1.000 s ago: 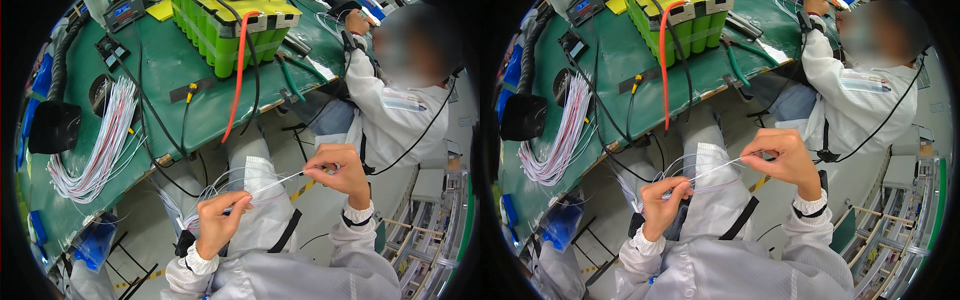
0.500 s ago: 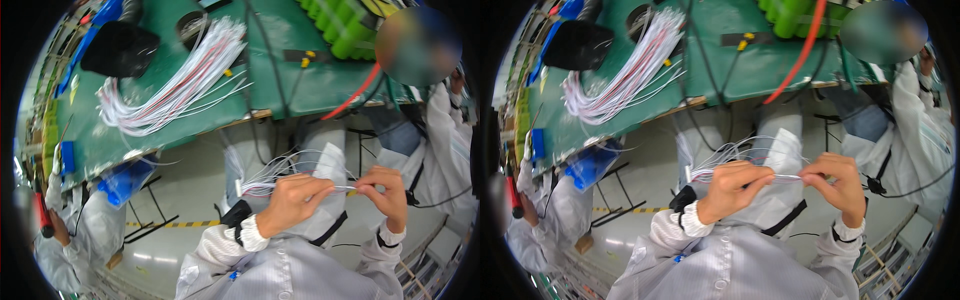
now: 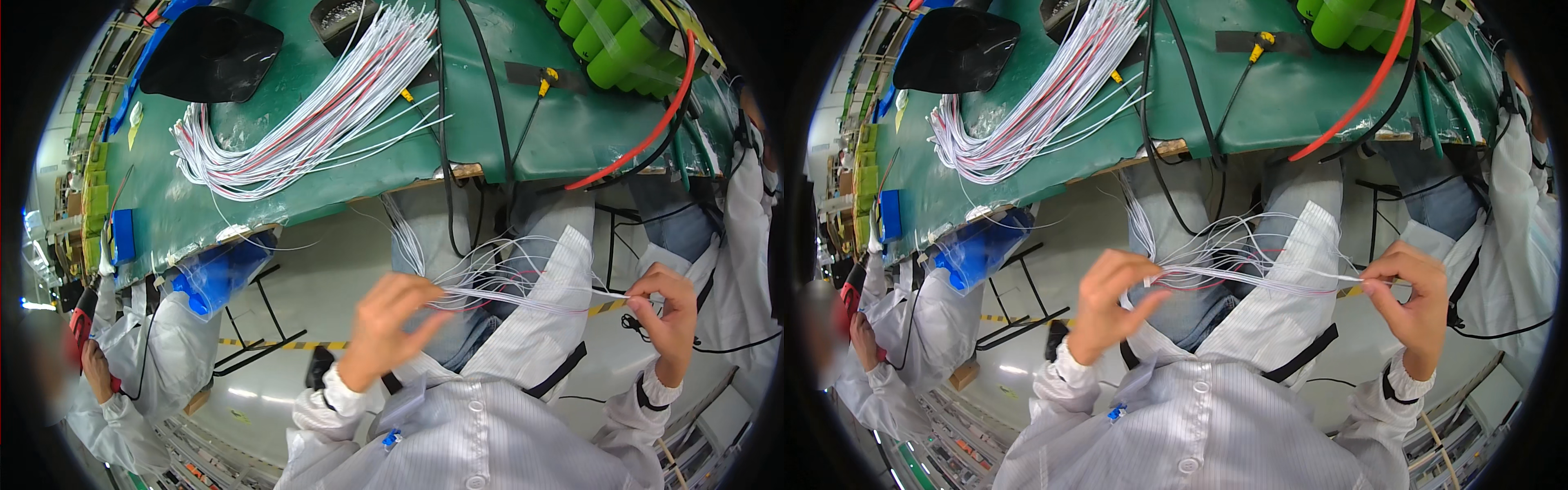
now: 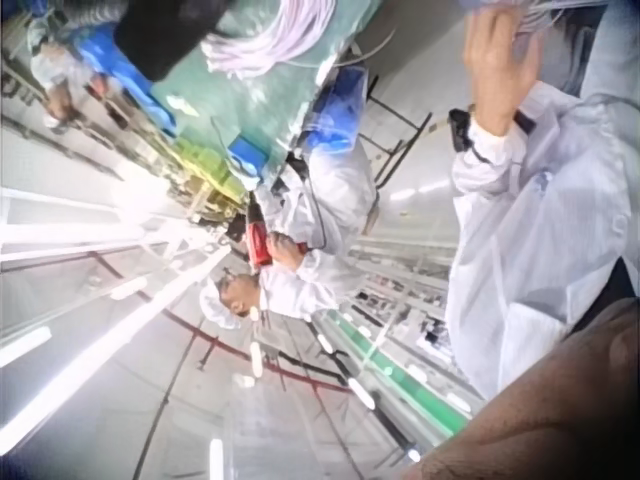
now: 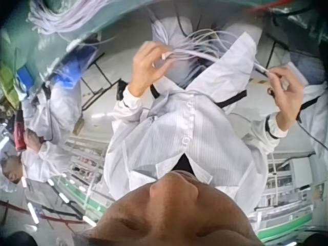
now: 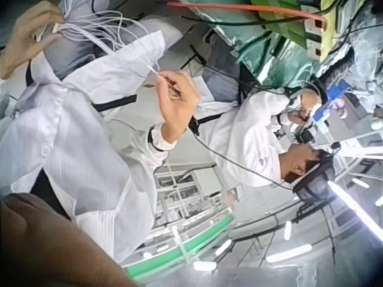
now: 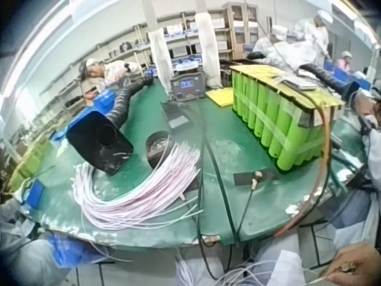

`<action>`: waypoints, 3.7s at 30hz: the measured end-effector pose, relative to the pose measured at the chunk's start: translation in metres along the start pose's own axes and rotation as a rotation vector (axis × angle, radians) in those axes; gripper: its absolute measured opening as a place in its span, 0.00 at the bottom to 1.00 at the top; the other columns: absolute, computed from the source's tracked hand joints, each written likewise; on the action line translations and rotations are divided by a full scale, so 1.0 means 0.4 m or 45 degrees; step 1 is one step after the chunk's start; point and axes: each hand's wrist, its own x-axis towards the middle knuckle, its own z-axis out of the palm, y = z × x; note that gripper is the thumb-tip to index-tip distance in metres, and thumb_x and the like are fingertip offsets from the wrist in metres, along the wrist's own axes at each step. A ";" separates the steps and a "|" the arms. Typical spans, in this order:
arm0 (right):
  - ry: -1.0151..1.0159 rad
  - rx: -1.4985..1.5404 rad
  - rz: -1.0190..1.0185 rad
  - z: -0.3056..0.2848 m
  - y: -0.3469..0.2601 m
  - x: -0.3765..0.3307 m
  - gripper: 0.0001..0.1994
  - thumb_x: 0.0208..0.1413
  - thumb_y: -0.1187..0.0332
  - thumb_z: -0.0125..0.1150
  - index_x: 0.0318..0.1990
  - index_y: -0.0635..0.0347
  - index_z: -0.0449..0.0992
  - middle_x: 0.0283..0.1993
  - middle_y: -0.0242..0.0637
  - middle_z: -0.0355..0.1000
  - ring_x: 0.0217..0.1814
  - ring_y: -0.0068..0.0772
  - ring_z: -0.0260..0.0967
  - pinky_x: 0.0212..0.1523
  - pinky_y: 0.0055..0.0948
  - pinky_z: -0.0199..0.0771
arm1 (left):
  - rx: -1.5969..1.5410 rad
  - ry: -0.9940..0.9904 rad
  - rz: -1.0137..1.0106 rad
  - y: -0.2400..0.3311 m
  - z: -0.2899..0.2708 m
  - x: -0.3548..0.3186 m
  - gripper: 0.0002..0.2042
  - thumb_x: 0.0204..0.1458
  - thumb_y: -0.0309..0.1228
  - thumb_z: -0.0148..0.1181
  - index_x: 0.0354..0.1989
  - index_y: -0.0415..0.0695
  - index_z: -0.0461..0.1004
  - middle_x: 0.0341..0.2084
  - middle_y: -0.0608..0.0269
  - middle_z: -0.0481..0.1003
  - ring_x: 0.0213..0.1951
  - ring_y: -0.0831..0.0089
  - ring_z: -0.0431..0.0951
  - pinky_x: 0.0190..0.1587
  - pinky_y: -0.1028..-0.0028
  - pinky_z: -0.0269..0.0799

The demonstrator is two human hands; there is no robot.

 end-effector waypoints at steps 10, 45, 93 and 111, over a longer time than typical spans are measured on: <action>0.075 -0.083 0.012 -0.042 0.018 -0.007 0.04 0.45 0.77 0.66 0.29 0.66 0.78 0.26 0.34 0.71 0.28 0.25 0.65 0.32 0.24 0.61 | 0.343 -0.190 -0.224 -0.070 -0.003 -0.054 0.25 0.39 0.30 0.78 0.49 0.42 0.80 0.44 0.59 0.78 0.43 0.57 0.80 0.43 0.63 0.77; 0.100 -0.304 0.137 -0.167 0.116 -0.013 0.07 0.54 0.71 0.66 0.29 0.65 0.75 0.28 0.30 0.65 0.33 0.23 0.61 0.38 0.24 0.58 | 0.343 -0.166 0.041 -0.155 0.000 -0.067 0.23 0.33 0.30 0.80 0.42 0.41 0.81 0.39 0.59 0.80 0.38 0.59 0.81 0.39 0.66 0.78; -0.075 -0.258 -0.370 -0.084 -0.094 0.031 0.05 0.43 0.75 0.71 0.28 0.59 0.80 0.23 0.29 0.72 0.25 0.30 0.70 0.26 0.30 0.67 | -0.639 0.053 0.307 0.303 0.241 0.239 0.07 0.48 0.20 0.72 0.35 0.37 0.83 0.28 0.56 0.82 0.28 0.66 0.82 0.31 0.74 0.74; 0.332 -0.907 -0.083 -0.258 0.182 0.258 0.45 0.44 0.47 0.77 0.68 0.60 0.67 0.66 0.56 0.66 0.70 0.56 0.63 0.69 0.44 0.62 | -1.397 -0.146 -0.319 0.228 0.243 0.225 0.05 0.60 0.24 0.64 0.37 0.34 0.78 0.28 0.65 0.78 0.32 0.80 0.78 0.39 0.79 0.72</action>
